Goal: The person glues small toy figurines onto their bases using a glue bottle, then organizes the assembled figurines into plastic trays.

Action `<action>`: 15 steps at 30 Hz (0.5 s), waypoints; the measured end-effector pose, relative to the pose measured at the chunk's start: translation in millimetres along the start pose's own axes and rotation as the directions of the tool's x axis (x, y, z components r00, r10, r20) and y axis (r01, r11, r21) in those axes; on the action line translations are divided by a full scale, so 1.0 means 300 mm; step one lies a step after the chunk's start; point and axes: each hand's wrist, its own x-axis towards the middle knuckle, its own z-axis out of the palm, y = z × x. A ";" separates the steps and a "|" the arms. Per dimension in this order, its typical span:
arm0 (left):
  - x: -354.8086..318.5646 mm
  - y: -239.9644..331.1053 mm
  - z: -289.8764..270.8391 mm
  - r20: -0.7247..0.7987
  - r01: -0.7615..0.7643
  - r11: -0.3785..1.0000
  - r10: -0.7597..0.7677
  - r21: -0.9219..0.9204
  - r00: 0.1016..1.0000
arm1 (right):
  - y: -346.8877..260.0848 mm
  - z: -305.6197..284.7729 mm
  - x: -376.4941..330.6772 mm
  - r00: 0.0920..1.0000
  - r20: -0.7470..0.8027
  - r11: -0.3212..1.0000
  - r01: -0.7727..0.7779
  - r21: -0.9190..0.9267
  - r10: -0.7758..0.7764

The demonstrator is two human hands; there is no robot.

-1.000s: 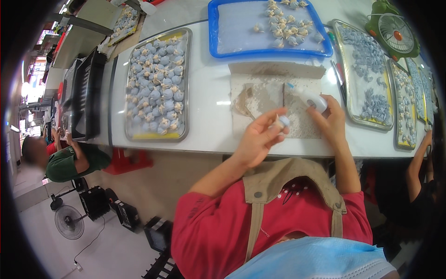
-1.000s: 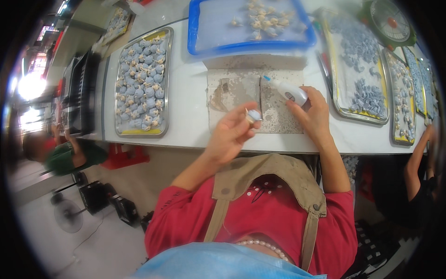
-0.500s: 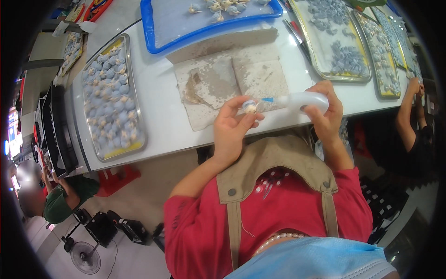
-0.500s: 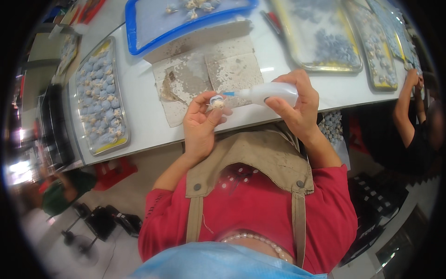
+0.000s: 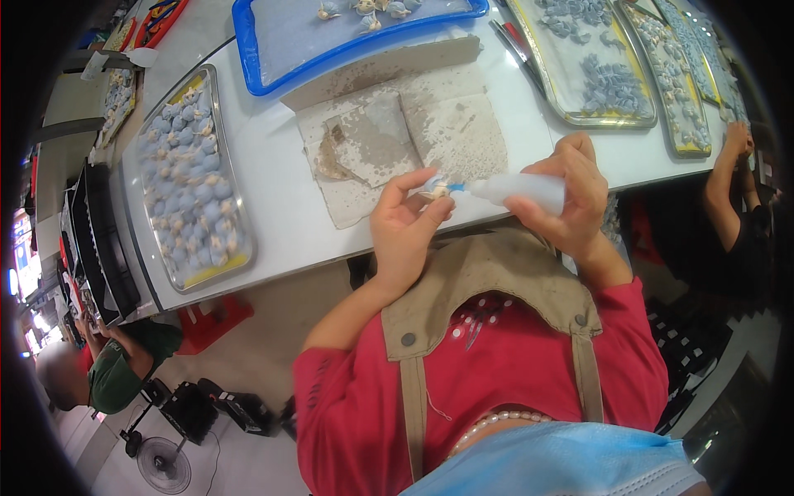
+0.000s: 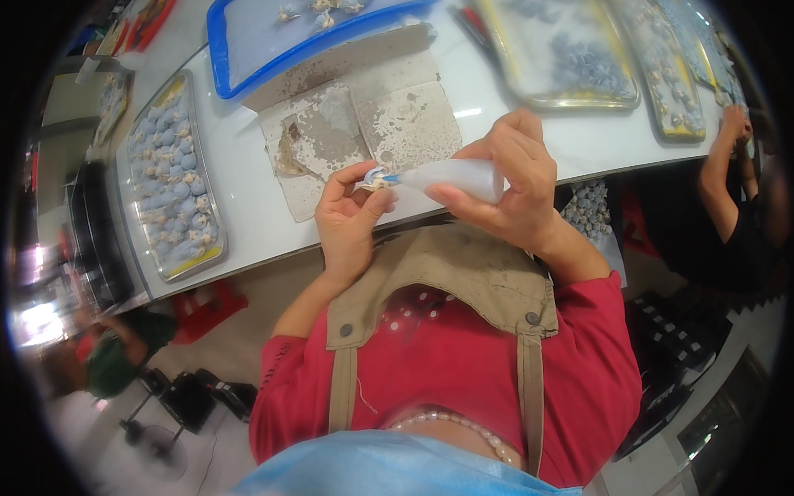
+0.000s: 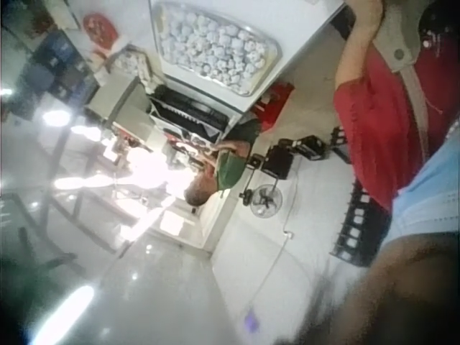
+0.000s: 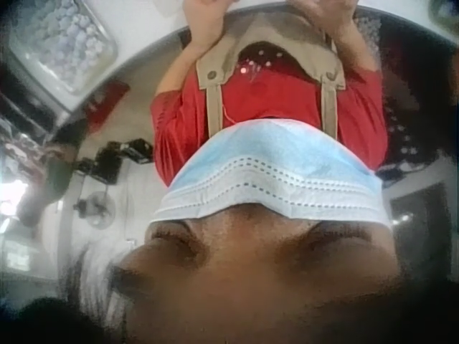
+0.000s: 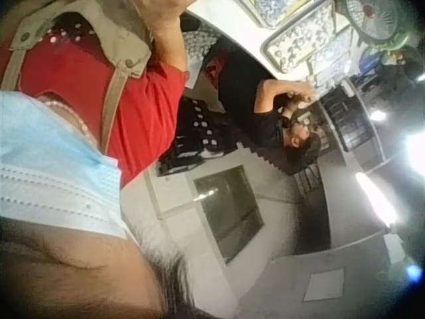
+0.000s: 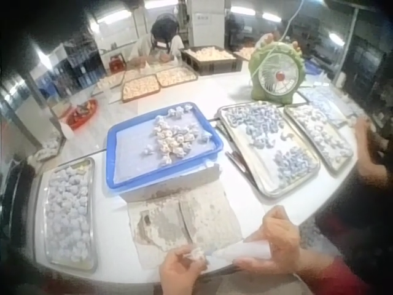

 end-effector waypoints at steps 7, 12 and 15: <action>0.001 -0.002 -0.010 0.008 -0.008 1.000 0.008 0.004 1.000 | -0.008 0.012 0.008 1.000 -0.005 1.000 -0.018 -0.005 0.018; 0.006 -0.006 -0.006 -0.022 0.000 1.000 0.000 -0.011 1.000 | 0.002 0.001 0.000 0.997 -0.025 0.996 -0.075 0.044 0.076; 0.009 -0.015 -0.009 -0.020 0.018 0.999 -0.019 -0.048 1.000 | 0.011 -0.002 -0.003 0.996 -0.018 0.995 -0.088 0.037 0.089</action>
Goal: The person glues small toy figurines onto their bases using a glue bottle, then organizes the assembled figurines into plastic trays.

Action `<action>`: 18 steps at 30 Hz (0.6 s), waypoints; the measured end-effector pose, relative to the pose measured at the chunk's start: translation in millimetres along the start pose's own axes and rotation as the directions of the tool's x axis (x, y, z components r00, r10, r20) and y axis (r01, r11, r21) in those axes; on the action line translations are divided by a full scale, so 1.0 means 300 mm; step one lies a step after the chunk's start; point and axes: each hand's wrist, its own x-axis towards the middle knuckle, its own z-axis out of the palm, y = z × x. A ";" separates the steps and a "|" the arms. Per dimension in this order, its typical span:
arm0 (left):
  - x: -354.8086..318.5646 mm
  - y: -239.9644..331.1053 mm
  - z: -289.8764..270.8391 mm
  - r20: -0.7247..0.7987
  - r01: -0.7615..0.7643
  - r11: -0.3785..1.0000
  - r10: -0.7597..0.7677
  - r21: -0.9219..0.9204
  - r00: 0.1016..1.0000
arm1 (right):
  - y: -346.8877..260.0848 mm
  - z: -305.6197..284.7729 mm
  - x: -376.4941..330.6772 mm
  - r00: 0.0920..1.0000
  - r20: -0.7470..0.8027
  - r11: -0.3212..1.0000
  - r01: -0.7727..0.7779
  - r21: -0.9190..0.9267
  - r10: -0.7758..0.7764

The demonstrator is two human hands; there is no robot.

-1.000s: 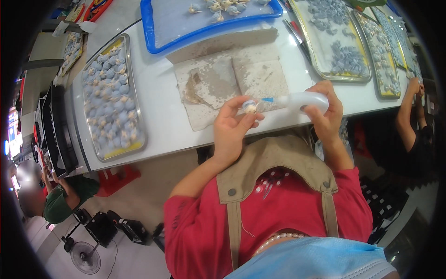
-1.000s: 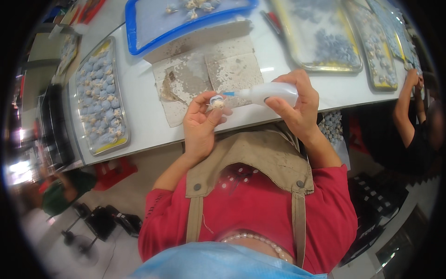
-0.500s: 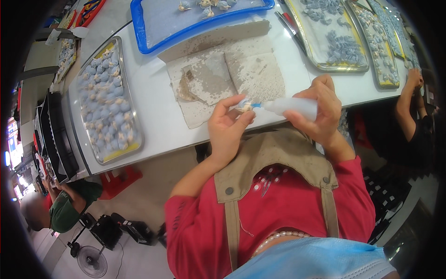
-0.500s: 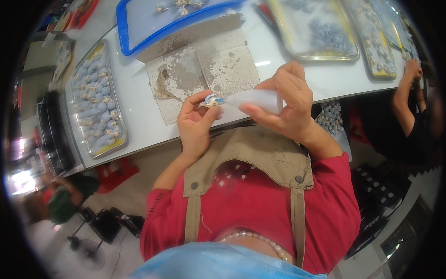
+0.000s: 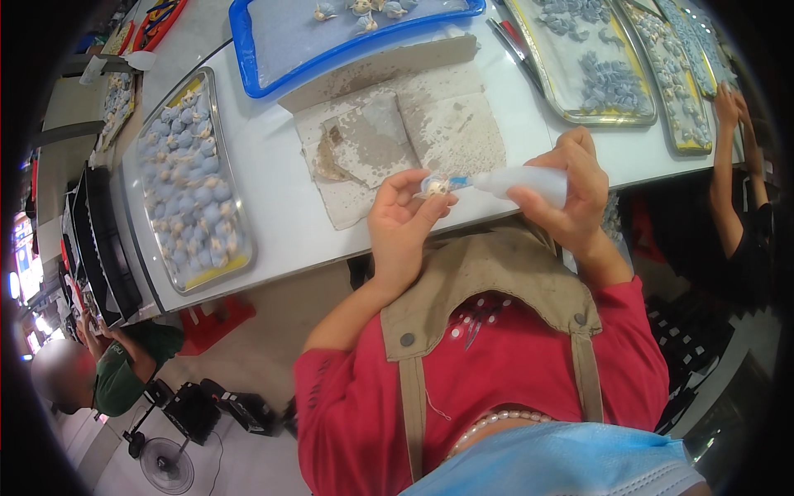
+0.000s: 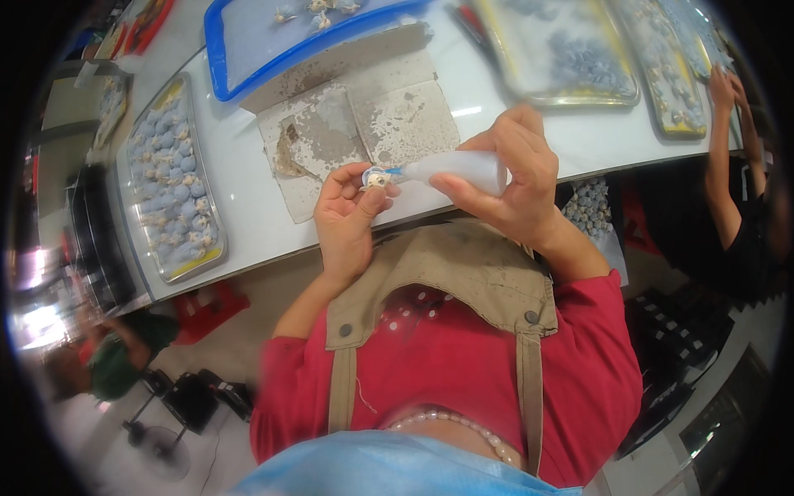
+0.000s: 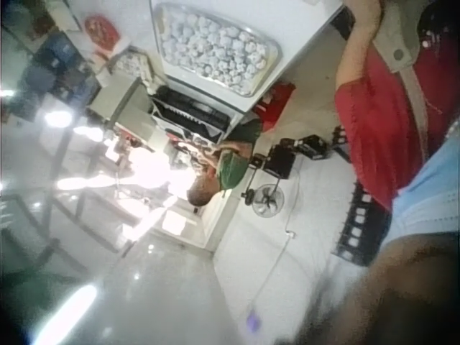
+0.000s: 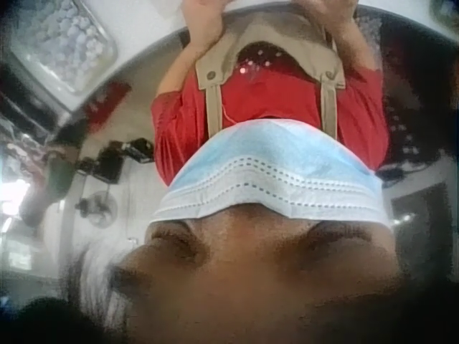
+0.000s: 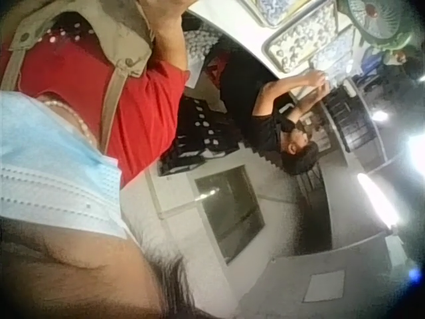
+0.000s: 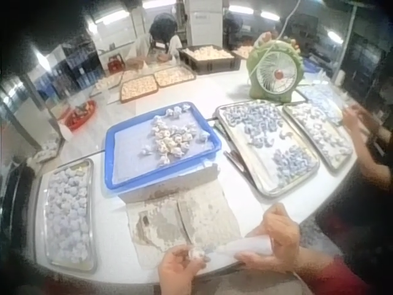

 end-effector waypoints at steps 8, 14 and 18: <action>0.002 0.002 0.015 0.010 0.021 1.000 -0.021 0.016 1.000 | 0.015 0.001 0.001 1.000 0.000 1.000 0.024 -0.017 -0.024; 0.001 0.008 -0.005 -0.006 0.004 1.000 -0.004 0.020 1.000 | 0.009 0.005 0.000 1.000 0.011 0.999 -0.021 0.035 0.020; 0.004 0.012 -0.006 0.001 -0.007 1.000 0.007 0.017 1.000 | 0.057 0.009 -0.010 0.995 -0.027 0.992 -0.097 0.082 0.100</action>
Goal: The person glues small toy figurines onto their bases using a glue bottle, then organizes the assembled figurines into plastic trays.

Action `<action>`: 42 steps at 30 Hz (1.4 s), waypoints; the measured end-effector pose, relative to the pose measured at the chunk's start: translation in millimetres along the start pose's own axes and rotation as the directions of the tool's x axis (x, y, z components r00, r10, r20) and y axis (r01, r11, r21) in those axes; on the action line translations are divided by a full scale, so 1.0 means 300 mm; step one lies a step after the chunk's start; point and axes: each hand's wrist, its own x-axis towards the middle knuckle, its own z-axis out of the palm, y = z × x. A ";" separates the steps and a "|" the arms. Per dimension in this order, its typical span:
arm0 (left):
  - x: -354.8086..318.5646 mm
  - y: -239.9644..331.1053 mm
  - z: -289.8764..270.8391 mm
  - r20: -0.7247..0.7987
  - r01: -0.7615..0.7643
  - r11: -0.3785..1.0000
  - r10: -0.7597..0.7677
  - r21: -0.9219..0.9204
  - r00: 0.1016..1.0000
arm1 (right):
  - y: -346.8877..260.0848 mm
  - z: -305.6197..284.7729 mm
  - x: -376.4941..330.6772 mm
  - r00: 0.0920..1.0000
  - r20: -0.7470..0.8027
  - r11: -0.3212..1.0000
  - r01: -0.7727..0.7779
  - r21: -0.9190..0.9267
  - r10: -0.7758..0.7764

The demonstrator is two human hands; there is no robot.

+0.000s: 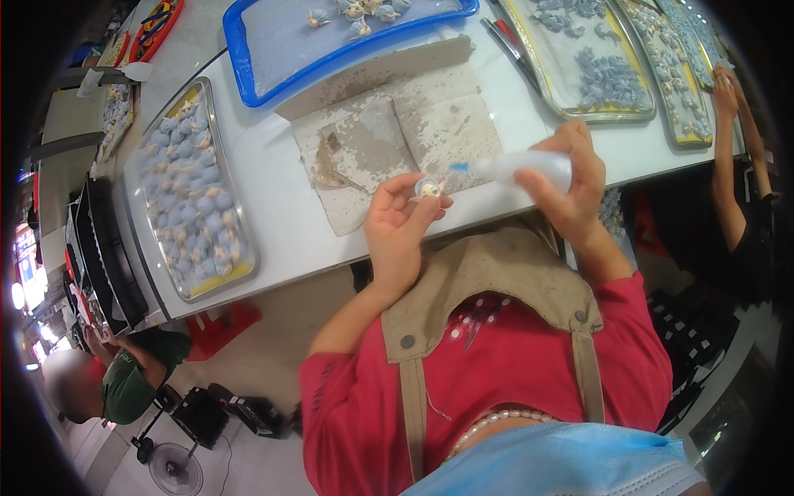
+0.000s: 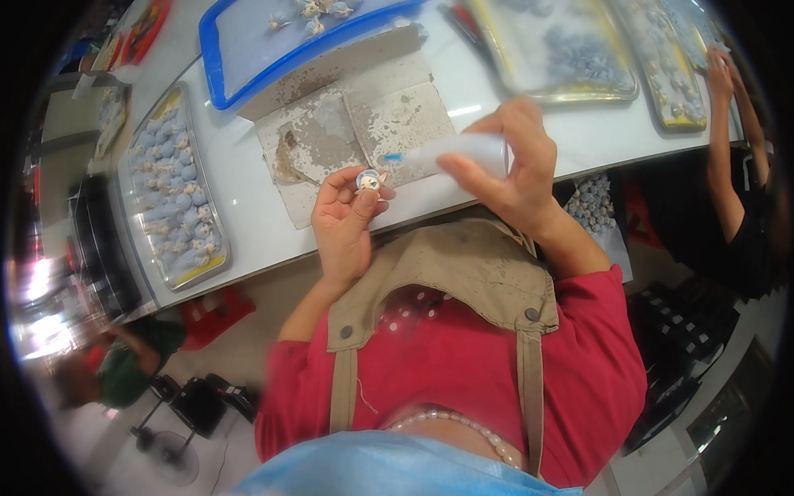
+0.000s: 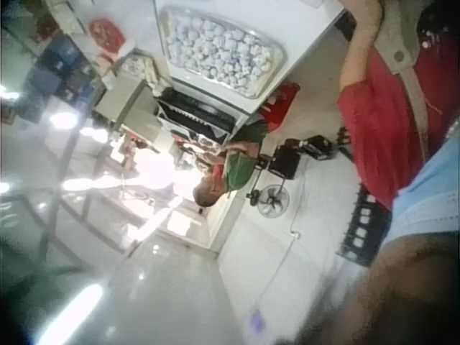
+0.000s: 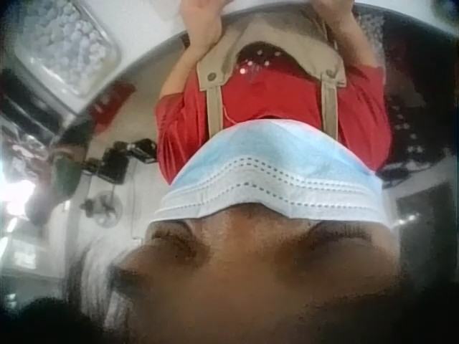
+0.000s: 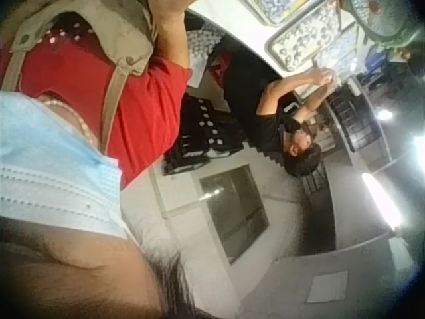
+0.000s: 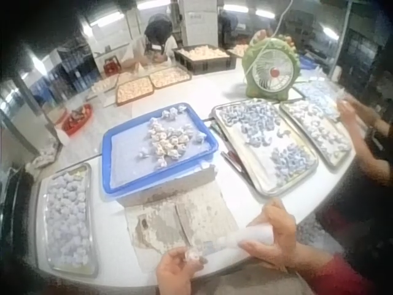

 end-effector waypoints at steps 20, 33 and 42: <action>0.032 -0.002 0.027 0.055 -0.074 0.997 0.072 0.035 0.996 | 0.252 -0.241 0.055 0.974 -0.029 0.718 -0.185 -0.671 0.225; 0.031 -0.014 0.078 0.154 -0.144 0.990 0.140 0.013 0.978 | 0.006 0.069 -0.080 0.525 0.726 -0.191 -0.736 0.650 0.444; 0.023 -0.026 0.047 0.132 -0.305 0.940 0.286 0.155 0.949 | -0.038 0.156 -0.105 0.570 0.659 0.031 -0.767 0.641 0.491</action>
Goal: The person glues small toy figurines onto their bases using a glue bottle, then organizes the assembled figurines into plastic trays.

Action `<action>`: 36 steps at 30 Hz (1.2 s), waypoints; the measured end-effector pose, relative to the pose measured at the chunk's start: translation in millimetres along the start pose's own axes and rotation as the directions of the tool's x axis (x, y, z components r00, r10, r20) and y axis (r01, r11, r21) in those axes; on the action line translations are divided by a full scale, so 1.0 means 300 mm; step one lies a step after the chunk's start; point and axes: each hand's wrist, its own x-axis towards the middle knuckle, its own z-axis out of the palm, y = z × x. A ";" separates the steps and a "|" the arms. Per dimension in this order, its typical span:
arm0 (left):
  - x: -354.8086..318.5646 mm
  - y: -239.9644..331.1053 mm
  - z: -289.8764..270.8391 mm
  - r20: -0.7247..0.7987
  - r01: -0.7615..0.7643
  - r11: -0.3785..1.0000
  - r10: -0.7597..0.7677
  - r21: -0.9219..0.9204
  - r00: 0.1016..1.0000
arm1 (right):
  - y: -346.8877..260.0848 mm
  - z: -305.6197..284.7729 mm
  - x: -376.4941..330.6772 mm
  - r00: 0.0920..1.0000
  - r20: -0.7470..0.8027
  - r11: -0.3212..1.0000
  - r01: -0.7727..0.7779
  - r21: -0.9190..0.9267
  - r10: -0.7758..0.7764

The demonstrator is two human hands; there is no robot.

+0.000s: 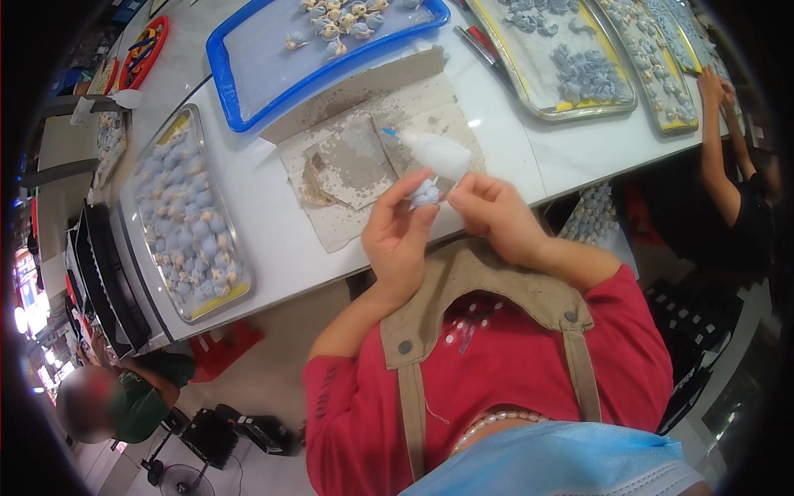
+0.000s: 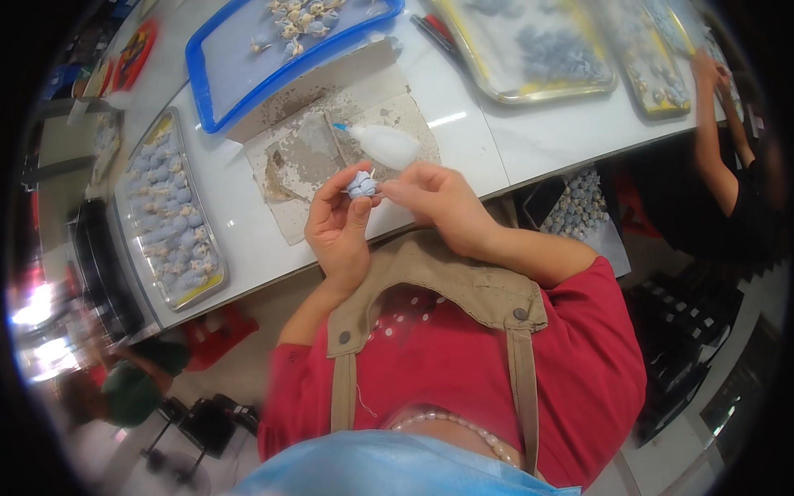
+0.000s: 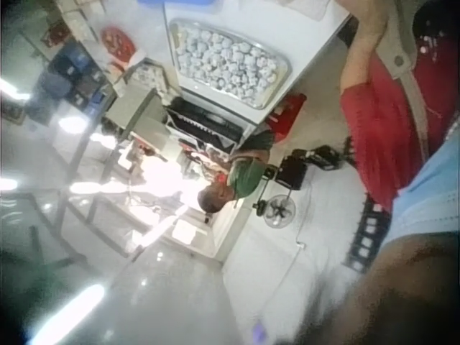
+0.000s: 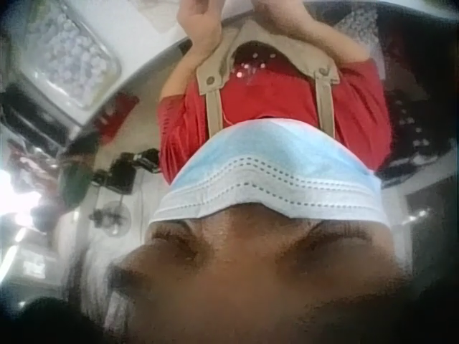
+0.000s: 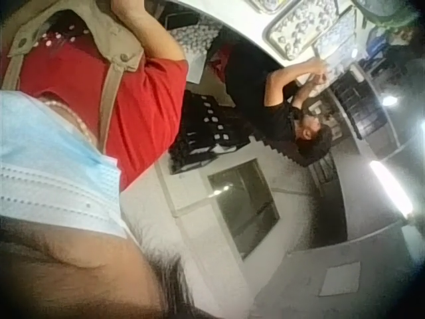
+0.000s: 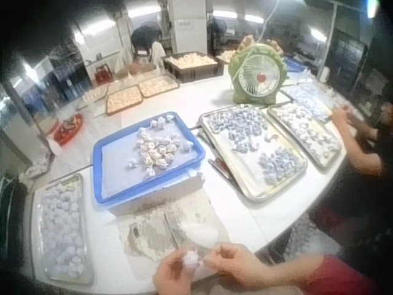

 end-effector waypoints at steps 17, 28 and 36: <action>0.000 0.042 0.016 0.048 0.091 0.996 -0.089 -0.025 0.995 | -0.076 0.044 0.000 0.350 0.544 -0.378 0.440 -0.814 -0.763; 0.006 0.060 0.020 0.158 -0.069 0.998 0.068 0.006 0.985 | -0.142 -0.013 0.026 0.713 0.362 0.474 0.682 -0.558 -0.600; 0.016 0.079 0.001 0.254 -0.150 0.981 0.115 0.120 0.960 | -0.155 -0.026 0.045 0.802 0.531 0.680 0.551 -0.483 -0.272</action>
